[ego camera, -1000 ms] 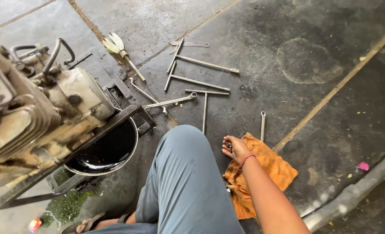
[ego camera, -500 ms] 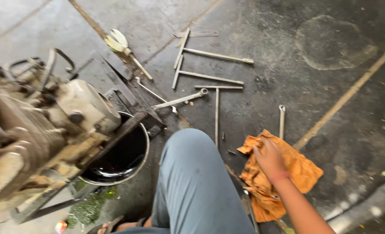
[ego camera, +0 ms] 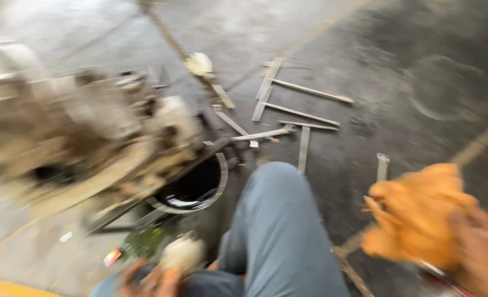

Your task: The person sits on the floor in front of a motorcycle engine on a stand, wipes a small metal engine cover with an orange cloth, fits the cover onto the engine, and uses wrenches to tighten bolts on the engine case.

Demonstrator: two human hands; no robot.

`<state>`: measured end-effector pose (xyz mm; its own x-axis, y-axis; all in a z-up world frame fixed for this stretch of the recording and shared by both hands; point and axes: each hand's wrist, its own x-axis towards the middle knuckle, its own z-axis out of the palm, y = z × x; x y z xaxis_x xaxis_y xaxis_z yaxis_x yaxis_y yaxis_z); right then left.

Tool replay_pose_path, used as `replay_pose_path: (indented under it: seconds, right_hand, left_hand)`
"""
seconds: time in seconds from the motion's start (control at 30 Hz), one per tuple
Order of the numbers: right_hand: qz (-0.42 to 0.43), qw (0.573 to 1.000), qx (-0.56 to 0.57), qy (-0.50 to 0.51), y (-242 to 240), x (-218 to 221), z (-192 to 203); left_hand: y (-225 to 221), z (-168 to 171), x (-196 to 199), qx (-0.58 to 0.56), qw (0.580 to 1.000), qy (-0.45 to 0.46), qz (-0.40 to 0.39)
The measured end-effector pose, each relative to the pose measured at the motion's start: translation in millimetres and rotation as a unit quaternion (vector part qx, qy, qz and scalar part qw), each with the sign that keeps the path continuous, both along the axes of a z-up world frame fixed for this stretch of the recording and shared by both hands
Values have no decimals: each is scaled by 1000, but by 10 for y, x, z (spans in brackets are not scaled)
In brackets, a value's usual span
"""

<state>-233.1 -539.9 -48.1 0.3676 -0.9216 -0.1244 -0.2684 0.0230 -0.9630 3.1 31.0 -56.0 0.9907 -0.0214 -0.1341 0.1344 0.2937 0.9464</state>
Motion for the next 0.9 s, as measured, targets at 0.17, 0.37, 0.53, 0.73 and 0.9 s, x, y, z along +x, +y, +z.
replay_pose_path:
  seconds: [0.17,0.37,0.53,0.73,0.9]
  right_hand:
    - [340,892,-242,-174,1860,850,1679]
    - [515,695,-451,-222,3112,1809,2609]
    - [636,644,-367,-214,3617,1966,2342]
    - [589,673,-402,-197,3804,2180,1686]
    - [421,899,-35,-114,3882,2405,1576]
  left_hand:
    - [-1203,1714,-4,-88,995,25,47]
    - [-1036,1974,-151,-92,982,-108,-125]
    - [-292,2067,-274,-64,978,-139,-140]
    - [80,2263,-485,46,986,-120,-106]
    - [24,2232,-569,183,973,50,135]
